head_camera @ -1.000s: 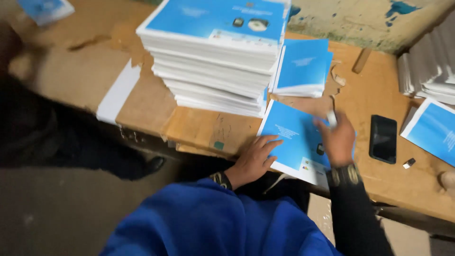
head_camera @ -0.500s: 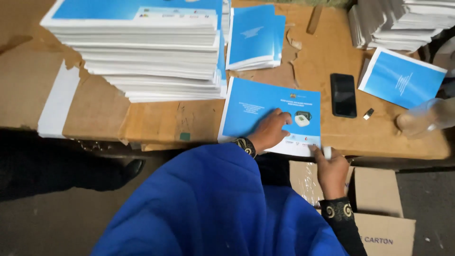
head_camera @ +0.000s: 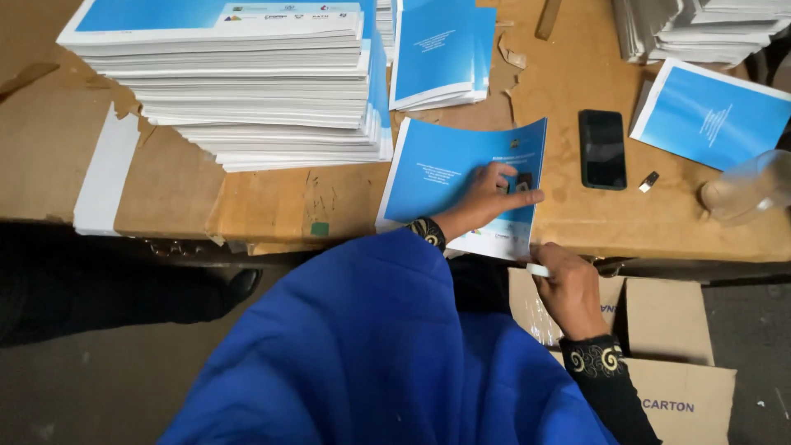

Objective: Manually folding printed paper sheets into booklets and stacking them on a workbench.

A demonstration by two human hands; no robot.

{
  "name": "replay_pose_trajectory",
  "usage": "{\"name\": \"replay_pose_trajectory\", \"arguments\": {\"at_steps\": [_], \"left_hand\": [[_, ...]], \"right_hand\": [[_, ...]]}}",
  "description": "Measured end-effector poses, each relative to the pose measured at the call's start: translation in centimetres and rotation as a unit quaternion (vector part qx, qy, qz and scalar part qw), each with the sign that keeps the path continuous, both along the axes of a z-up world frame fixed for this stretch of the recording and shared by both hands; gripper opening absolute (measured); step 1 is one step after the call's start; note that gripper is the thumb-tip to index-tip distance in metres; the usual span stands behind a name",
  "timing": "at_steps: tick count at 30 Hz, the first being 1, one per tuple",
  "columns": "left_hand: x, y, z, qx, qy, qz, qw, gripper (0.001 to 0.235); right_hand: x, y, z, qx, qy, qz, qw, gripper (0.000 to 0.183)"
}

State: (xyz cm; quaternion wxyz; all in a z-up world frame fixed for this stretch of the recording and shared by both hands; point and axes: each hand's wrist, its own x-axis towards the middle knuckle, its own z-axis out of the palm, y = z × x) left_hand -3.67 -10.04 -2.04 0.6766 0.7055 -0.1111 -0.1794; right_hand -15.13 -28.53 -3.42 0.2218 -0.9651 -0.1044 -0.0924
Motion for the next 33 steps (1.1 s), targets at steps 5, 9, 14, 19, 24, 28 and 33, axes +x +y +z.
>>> {"name": "replay_pose_trajectory", "arguments": {"at_steps": [5, 9, 14, 19, 24, 28, 33], "left_hand": [[-0.6, 0.5, 1.9, 0.000, -0.008, -0.022, 1.000, 0.093], [-0.3, 0.3, 1.4, -0.003, 0.005, -0.022, 1.000, 0.091], [-0.4, 1.4, -2.4, 0.088, -0.110, -0.097, 0.985, 0.086], [-2.9, 6.7, -4.1, 0.349, -0.397, -0.124, 0.840, 0.079], [-4.0, 8.9, -5.3, 0.372, -0.498, -0.039, 0.783, 0.045], [-3.5, 9.4, -0.8, 0.325, -0.610, 0.064, 0.720, 0.015], [-0.1, 13.9, 4.5, 0.334, -0.603, 0.067, 0.721, 0.021]], "right_hand": [[-0.1, 0.0, 0.2, -0.009, -0.031, 0.027, 0.999, 0.011], [0.1, -0.2, 0.0, -0.006, -0.019, -0.002, 1.000, 0.010], [1.0, 0.9, 2.6, 0.141, 0.018, -0.133, 0.981, 0.025], [2.4, -0.2, 2.3, 0.465, 0.080, -0.086, 0.877, 0.052], [3.5, -0.7, 3.3, 0.286, -0.020, 0.004, 0.958, 0.053], [7.4, -3.9, 2.0, 0.085, -0.202, 0.049, 0.974, 0.029], [7.6, -3.8, 8.7, 0.174, -0.215, 0.085, 0.957, 0.021]]}}
